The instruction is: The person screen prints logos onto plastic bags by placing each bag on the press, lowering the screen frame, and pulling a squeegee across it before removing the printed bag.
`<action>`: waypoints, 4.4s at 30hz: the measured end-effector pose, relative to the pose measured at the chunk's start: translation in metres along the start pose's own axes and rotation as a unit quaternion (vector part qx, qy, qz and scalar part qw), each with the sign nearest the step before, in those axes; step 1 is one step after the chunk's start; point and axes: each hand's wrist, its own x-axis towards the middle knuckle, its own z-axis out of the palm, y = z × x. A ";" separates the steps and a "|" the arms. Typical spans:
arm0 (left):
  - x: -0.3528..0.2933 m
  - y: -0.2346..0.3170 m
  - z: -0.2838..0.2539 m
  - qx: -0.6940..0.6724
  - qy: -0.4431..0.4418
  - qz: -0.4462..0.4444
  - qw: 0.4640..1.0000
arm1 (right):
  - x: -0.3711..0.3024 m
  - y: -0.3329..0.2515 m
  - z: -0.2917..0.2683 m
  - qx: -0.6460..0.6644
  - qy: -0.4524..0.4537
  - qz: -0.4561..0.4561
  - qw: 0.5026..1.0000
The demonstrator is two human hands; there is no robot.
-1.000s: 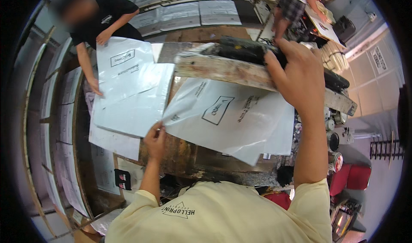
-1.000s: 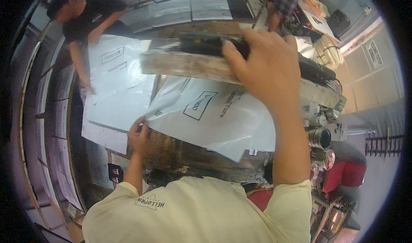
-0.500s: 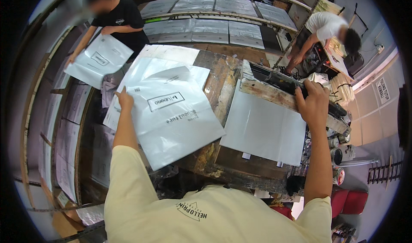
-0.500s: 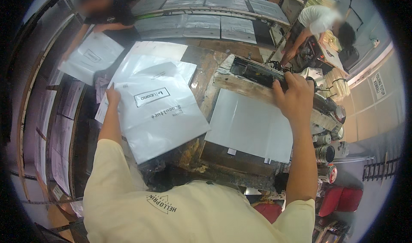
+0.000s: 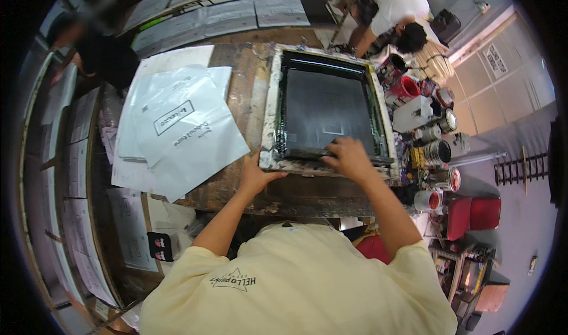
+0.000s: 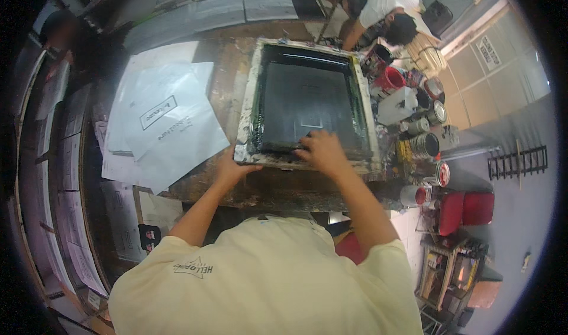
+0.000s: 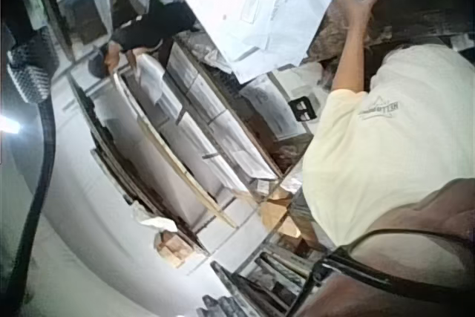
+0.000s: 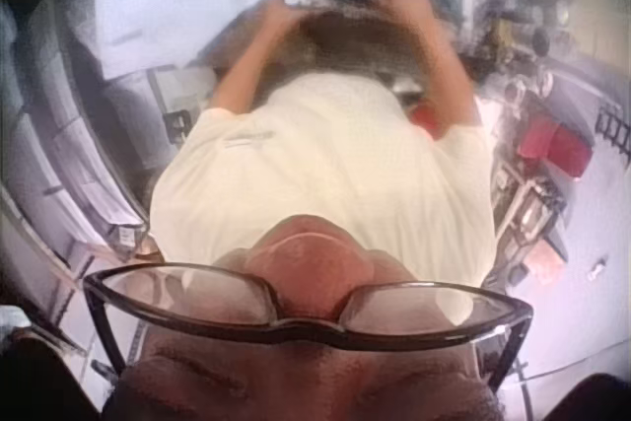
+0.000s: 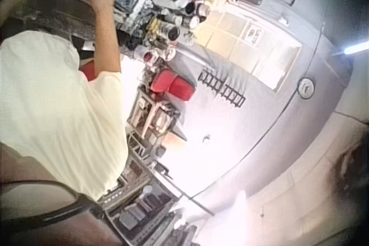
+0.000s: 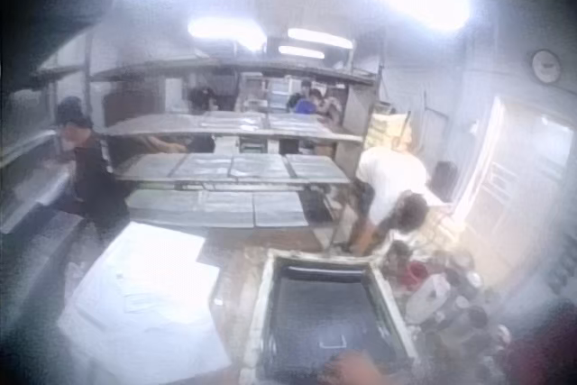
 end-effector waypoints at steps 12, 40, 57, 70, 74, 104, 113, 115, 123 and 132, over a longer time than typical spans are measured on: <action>-0.006 -0.074 0.031 0.269 0.057 0.042 0.961 | 0.026 0.021 0.115 0.036 0.039 -0.005 0.999; -0.006 0.007 0.007 -0.049 0.016 -0.041 0.998 | 0.034 0.005 0.022 0.024 -0.003 0.046 0.999; -0.031 -0.025 0.091 0.437 -0.005 0.091 0.895 | 0.112 0.000 -0.197 -0.093 0.332 0.004 0.939; 0.062 0.118 0.072 0.151 0.178 0.159 0.959 | 0.174 0.039 -0.236 -0.064 0.361 -0.045 0.929; 0.045 0.081 0.044 0.043 0.265 0.091 0.959 | 0.161 0.019 -0.243 -0.053 0.318 0.004 0.946; 0.003 0.029 -0.008 -0.035 0.041 0.029 0.998 | 0.010 -0.014 -0.047 -0.075 -0.020 -0.020 0.997; -0.008 -0.053 0.036 0.260 0.044 -0.035 0.964 | -0.030 -0.007 0.110 0.032 0.004 0.005 0.999; -0.008 -0.055 0.034 0.268 0.037 -0.042 0.962 | 0.003 0.014 0.115 0.024 0.045 -0.019 0.999; -0.008 -0.049 0.028 0.246 0.028 -0.062 0.967 | 0.211 0.149 0.110 -0.013 0.127 -0.013 0.992; -0.011 -0.018 0.018 0.144 0.036 -0.065 0.987 | 0.284 0.200 0.068 -0.025 0.034 -0.014 0.999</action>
